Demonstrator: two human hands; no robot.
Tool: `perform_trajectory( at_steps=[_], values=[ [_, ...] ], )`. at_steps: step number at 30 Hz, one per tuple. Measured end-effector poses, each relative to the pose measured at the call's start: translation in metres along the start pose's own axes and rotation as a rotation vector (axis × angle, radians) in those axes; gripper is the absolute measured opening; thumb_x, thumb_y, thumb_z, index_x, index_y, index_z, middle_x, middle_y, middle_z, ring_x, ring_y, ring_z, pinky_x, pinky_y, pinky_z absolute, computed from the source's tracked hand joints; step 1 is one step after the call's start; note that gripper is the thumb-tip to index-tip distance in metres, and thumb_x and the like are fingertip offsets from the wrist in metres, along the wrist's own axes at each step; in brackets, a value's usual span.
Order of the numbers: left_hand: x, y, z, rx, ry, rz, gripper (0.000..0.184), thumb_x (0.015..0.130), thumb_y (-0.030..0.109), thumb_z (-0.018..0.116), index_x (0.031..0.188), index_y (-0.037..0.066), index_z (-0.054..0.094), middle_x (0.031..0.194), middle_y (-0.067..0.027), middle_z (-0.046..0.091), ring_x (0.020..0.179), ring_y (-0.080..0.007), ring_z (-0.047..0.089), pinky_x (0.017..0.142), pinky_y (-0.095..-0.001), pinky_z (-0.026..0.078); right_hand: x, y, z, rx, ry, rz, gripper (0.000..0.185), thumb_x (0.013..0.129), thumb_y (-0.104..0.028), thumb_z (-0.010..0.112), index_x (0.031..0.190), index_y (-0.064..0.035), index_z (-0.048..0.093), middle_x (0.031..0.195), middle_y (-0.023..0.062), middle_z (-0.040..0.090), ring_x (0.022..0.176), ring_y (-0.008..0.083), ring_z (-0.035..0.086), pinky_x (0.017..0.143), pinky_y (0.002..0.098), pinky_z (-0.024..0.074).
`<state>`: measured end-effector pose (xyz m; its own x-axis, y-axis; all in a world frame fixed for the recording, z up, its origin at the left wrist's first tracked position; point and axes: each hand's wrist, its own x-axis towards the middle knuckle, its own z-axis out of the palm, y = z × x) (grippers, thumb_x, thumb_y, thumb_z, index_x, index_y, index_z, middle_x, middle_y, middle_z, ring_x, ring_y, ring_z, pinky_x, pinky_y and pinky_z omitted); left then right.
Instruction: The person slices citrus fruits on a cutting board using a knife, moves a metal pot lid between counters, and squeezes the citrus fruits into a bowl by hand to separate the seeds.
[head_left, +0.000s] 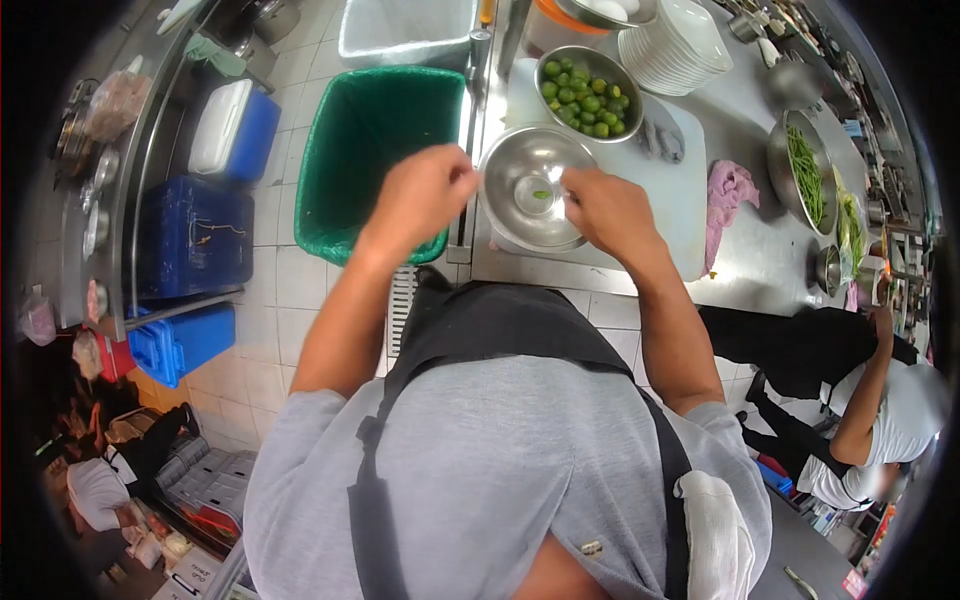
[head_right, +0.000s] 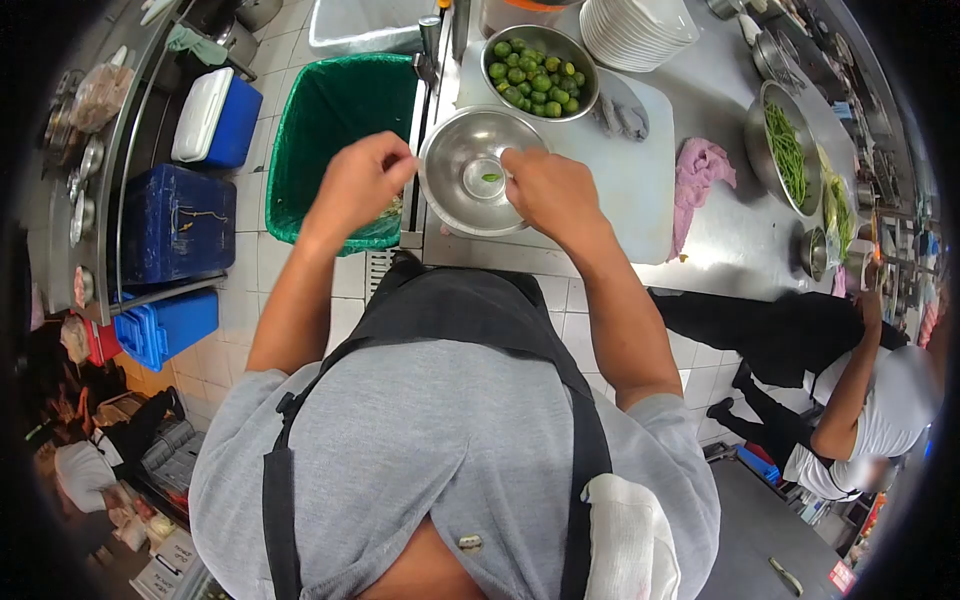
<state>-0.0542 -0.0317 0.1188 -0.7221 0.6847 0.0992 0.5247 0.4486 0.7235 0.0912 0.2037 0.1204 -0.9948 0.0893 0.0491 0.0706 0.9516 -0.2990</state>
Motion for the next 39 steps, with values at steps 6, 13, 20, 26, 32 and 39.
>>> perform_trajectory(
  at_steps=[6, 13, 20, 26, 32, 39],
  values=[
    [-0.047, -0.01, 0.02, -0.16, 0.076, 0.003, 0.014, 0.091, 0.014, 0.074, 0.094, 0.001, 0.07, 0.082, -0.0107, 0.066, 0.069, -0.0212, 0.062, 0.065, -0.0333, 0.05, 0.024, -0.003, 0.042, -0.172, -0.109, -0.075, 0.01, 0.09, -0.016, 0.062, 0.096, -0.0114, 0.069, 0.087, 0.0122, 0.068, 0.083, 0.0358, 0.07, 0.072, 0.0505, 0.0542],
    [-0.086, -0.051, 0.015, -0.437, 0.233, -0.23, 0.012, 0.094, 0.011, 0.074, 0.094, 0.0, 0.07, 0.083, -0.002, 0.068, 0.073, -0.0095, 0.059, 0.067, -0.0274, 0.048, 0.045, -0.021, 0.01, 0.028, 0.127, -0.068, 0.013, 0.09, -0.019, 0.067, 0.098, -0.0096, 0.073, 0.088, 0.0115, 0.07, 0.082, 0.0314, 0.072, 0.07, 0.0433, 0.0554],
    [-0.118, -0.128, 0.007, -0.527, 0.384, -0.524, 0.015, 0.098, 0.017, 0.07, 0.096, 0.002, 0.071, 0.083, 0.0013, 0.067, 0.076, -0.0071, 0.059, 0.069, -0.0244, 0.047, 0.148, -0.111, 0.033, 0.013, 0.114, -0.277, 0.02, 0.094, -0.026, 0.065, 0.11, -0.0175, 0.075, 0.098, 0.0091, 0.074, 0.092, 0.0328, 0.072, 0.077, 0.0445, 0.0558],
    [-0.151, -0.155, -0.006, -0.786, 0.492, -0.707, 0.015, 0.098, 0.019, 0.071, 0.1, 0.004, 0.07, 0.084, -0.0013, 0.069, 0.074, -0.0089, 0.06, 0.069, -0.0254, 0.048, 0.171, -0.133, 0.026, 0.449, 0.084, -0.098, 0.026, 0.092, -0.03, 0.072, 0.104, -0.0063, 0.07, 0.084, 0.0105, 0.073, 0.08, 0.0262, 0.072, 0.072, 0.0385, 0.0551],
    [-0.121, -0.11, -0.019, -1.324, 0.294, -0.628, 0.021, 0.105, 0.023, 0.06, 0.111, 0.004, 0.065, 0.095, -0.0081, 0.071, 0.076, -0.0136, 0.065, 0.071, -0.0289, 0.053, 0.105, -0.137, 0.009, 1.328, -0.091, 0.258, 0.032, 0.091, -0.019, 0.079, 0.111, -0.0026, 0.061, 0.097, 0.009, 0.072, 0.075, 0.0151, 0.066, 0.068, 0.0288, 0.0541],
    [-0.058, -0.017, -0.006, -1.795, -0.158, -0.579, 0.033, 0.111, 0.029, 0.046, 0.13, 0.004, 0.057, 0.111, -0.0114, 0.069, 0.095, -0.0209, 0.07, 0.085, -0.0355, 0.058, 0.033, -0.144, 0.02, 0.462, 0.14, -0.108, 0.019, 0.081, -0.016, 0.08, 0.098, -0.0127, 0.072, 0.104, 0.0063, 0.07, 0.092, 0.0335, 0.063, 0.082, 0.0449, 0.0494]
  ],
)
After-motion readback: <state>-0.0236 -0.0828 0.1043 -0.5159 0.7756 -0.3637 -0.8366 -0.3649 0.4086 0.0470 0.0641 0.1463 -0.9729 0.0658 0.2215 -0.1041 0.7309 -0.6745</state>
